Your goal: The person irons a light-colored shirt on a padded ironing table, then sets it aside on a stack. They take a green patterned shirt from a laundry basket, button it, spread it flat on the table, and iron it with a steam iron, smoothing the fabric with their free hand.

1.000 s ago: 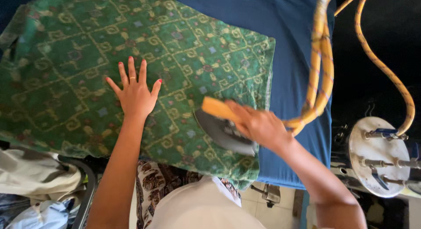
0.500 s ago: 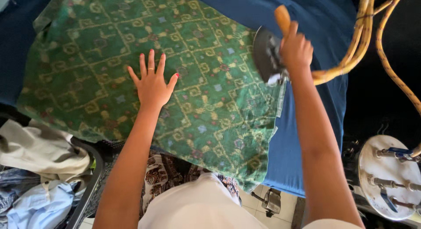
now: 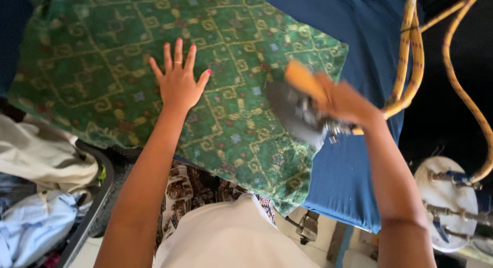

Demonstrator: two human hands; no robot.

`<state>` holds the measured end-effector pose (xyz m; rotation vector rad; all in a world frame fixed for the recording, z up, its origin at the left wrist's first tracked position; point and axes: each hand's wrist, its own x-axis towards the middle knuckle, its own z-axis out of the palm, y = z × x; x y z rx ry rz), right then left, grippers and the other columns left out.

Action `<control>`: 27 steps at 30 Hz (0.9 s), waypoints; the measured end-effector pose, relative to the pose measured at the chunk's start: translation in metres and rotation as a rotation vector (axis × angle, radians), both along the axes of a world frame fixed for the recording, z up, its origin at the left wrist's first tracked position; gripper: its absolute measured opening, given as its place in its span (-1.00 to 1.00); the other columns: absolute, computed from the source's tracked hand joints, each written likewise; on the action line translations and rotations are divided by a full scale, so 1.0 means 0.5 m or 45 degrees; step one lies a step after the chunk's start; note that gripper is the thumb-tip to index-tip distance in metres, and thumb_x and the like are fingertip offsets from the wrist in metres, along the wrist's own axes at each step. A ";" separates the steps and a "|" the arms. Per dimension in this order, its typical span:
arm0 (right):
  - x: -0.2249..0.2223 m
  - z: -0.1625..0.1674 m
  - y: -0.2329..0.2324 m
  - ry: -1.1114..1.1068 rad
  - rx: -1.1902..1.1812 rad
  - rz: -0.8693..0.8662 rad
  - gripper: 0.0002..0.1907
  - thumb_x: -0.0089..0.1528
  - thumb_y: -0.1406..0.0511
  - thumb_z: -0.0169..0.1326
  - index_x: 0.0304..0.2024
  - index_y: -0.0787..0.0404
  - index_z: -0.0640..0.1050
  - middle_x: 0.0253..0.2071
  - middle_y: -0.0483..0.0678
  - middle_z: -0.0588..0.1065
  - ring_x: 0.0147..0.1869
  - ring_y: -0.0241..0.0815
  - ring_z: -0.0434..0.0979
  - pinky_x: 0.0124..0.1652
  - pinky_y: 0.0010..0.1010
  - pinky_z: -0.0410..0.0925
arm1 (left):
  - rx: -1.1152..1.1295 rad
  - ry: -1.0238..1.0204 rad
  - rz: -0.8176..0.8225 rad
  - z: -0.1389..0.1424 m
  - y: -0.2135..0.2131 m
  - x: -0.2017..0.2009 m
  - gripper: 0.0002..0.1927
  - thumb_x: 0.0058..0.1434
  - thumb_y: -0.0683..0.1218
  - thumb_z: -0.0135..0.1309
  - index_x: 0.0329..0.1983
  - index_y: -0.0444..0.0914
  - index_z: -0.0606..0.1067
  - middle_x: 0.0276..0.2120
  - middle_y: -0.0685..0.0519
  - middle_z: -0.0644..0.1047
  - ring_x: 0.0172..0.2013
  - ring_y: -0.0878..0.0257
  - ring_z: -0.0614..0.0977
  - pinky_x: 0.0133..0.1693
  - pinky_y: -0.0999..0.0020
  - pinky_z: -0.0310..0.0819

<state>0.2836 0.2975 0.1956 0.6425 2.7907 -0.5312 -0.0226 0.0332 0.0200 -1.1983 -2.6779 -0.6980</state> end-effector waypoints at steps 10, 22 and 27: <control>0.069 0.029 -0.169 0.121 0.080 0.316 -0.48 0.00 0.00 0.34 -0.06 0.02 0.61 -0.48 -0.01 0.59 -0.42 0.00 0.63 -0.43 -0.15 0.41 | 0.086 0.142 -0.026 0.005 -0.086 -0.044 -0.38 0.31 0.32 0.07 0.34 -0.01 0.45 0.42 -0.02 0.30 0.47 -0.13 0.12 0.29 -0.63 -0.31; -0.243 -0.053 -0.219 0.597 0.401 0.120 -0.48 0.20 0.00 0.29 0.08 0.10 0.57 -0.36 0.14 0.59 -0.30 0.21 0.61 -0.34 -0.01 0.43 | -0.010 0.030 0.421 -0.004 -0.404 -0.319 -0.27 0.42 0.45 -0.16 0.57 0.11 0.22 0.57 0.04 0.06 0.52 -0.21 -0.07 0.32 -0.56 -0.47; -0.511 -0.051 -0.302 0.636 0.415 0.341 -0.55 0.32 -0.02 0.17 0.08 0.11 0.49 -0.33 0.12 0.59 -0.27 0.25 0.61 -0.36 0.07 0.41 | -0.019 0.022 0.436 0.012 -0.396 -0.308 -0.26 0.42 0.43 -0.11 0.57 0.11 0.20 0.59 0.06 0.04 0.54 -0.16 -0.08 0.36 -0.51 -0.47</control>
